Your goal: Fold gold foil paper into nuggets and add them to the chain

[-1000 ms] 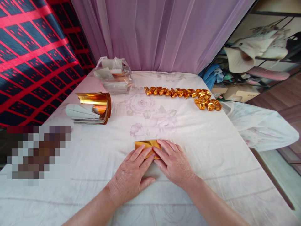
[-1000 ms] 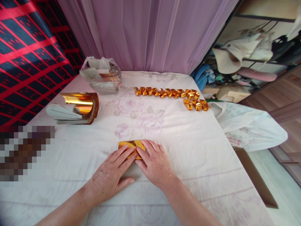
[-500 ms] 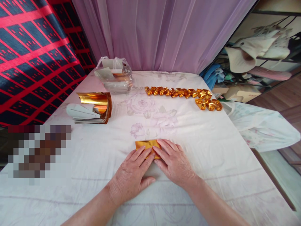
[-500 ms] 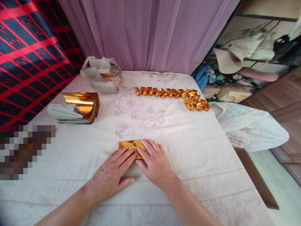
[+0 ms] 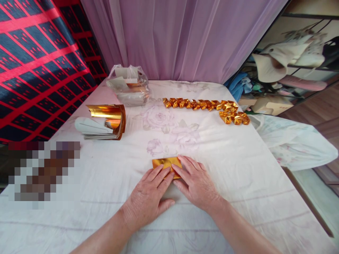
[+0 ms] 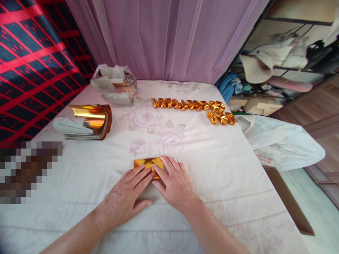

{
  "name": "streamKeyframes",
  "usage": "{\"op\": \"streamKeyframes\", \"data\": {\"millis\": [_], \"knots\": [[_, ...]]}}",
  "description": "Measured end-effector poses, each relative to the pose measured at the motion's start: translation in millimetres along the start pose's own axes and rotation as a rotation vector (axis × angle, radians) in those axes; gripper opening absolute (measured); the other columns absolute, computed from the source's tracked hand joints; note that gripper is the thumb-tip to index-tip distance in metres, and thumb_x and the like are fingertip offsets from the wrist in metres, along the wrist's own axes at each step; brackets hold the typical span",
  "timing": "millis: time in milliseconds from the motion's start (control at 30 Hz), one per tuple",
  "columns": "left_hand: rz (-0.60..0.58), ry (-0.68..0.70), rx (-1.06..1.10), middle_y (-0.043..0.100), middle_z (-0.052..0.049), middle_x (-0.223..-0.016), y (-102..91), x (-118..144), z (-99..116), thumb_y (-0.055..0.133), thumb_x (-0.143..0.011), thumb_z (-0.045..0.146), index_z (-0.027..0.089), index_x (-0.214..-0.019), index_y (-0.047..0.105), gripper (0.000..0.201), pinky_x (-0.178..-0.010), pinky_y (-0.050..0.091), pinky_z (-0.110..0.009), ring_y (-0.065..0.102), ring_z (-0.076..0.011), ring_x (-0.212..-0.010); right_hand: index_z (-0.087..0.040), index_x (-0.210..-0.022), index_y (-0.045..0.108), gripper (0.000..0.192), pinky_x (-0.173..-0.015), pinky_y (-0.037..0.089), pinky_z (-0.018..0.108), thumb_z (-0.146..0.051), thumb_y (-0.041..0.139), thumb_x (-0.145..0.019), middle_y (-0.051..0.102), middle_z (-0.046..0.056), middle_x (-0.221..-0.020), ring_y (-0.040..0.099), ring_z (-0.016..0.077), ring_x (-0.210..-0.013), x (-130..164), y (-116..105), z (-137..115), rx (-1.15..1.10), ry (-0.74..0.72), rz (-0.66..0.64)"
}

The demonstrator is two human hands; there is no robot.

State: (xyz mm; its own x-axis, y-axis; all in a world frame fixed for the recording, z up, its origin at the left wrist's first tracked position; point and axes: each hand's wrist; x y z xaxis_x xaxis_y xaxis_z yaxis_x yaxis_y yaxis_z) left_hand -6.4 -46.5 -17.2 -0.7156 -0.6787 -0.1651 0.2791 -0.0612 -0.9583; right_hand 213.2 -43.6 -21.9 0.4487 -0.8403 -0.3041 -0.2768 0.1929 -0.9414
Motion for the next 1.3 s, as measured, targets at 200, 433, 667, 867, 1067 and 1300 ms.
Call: {"op": "streamKeyframes", "data": {"millis": [200,433,667,867,1067,1300], "knots": [[0.003,-0.004,-0.002,0.052,-0.01,-0.148,1.0,0.6,0.1,0.051,-0.095,0.056,0.018,-0.146,0.042,0.065,-0.112,0.039,-0.046,0.045,-0.0289,-0.138,-0.018,-0.117,0.068,0.033,-0.095,0.044,0.042,-0.039,0.051,-0.097,0.06,0.014,-0.133,0.052,0.0281,-0.122,2.3,-1.3,3.3,-0.039,0.055,0.078],[0.009,0.002,-0.011,0.052,-0.01,-0.148,2.8,1.1,-0.5,0.051,-0.094,0.055,0.017,-0.147,0.041,0.066,-0.112,0.039,-0.046,0.044,-0.0291,-0.138,-0.018,-0.116,0.068,0.033,-0.094,0.044,0.043,-0.037,0.05,-0.098,0.061,0.014,-0.132,0.053,0.0283,-0.121,2.2,-0.1,3.8,-0.032,0.062,0.088],[0.007,0.001,-0.004,0.052,-0.011,-0.147,2.4,1.2,-0.3,0.054,-0.094,0.054,0.016,-0.147,0.041,0.066,-0.111,0.04,-0.047,0.044,-0.0292,-0.138,-0.018,-0.117,0.067,0.032,-0.093,0.044,0.041,-0.038,0.05,-0.098,0.062,0.013,-0.13,0.054,0.027,-0.119,1.8,0.3,3.5,-0.001,0.056,0.067],[0.001,-0.001,-0.014,0.052,-0.011,-0.148,0.7,0.0,-0.1,0.054,-0.093,0.054,0.015,-0.145,0.044,0.066,-0.111,0.04,-0.047,0.045,-0.0302,-0.137,-0.017,-0.115,0.068,0.033,-0.091,0.044,0.041,-0.038,0.048,-0.099,0.064,0.013,-0.128,0.055,0.0274,-0.116,0.6,-0.3,3.0,0.012,0.049,0.077],[-0.005,-0.005,-0.01,0.052,-0.011,-0.148,1.3,-0.6,-0.3,0.055,-0.093,0.054,0.016,-0.145,0.043,0.066,-0.111,0.04,-0.047,0.045,-0.0303,-0.138,-0.016,-0.116,0.067,0.034,-0.091,0.044,0.04,-0.038,0.048,-0.098,0.063,0.013,-0.129,0.055,0.0272,-0.117,1.6,1.4,3.9,0.015,0.041,0.091],[-0.002,-0.023,0.031,0.052,-0.011,-0.147,1.8,-1.2,-0.7,0.053,-0.093,0.055,0.017,-0.144,0.045,0.064,-0.112,0.038,-0.047,0.044,-0.0299,-0.138,-0.015,-0.116,0.067,0.034,-0.091,0.044,0.04,-0.037,0.05,-0.098,0.064,0.014,-0.128,0.055,0.0276,-0.116,2.4,2.9,4.7,0.016,0.035,0.094]]}}
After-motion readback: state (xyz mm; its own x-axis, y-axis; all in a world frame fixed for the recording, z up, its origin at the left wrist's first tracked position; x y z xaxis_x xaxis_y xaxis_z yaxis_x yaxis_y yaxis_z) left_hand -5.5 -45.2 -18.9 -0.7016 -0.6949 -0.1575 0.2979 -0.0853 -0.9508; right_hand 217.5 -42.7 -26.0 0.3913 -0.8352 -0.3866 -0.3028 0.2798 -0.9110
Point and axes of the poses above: each hand's wrist, its own x-axis away from the middle knuckle, its own y-axis out of the palm, z = x × y
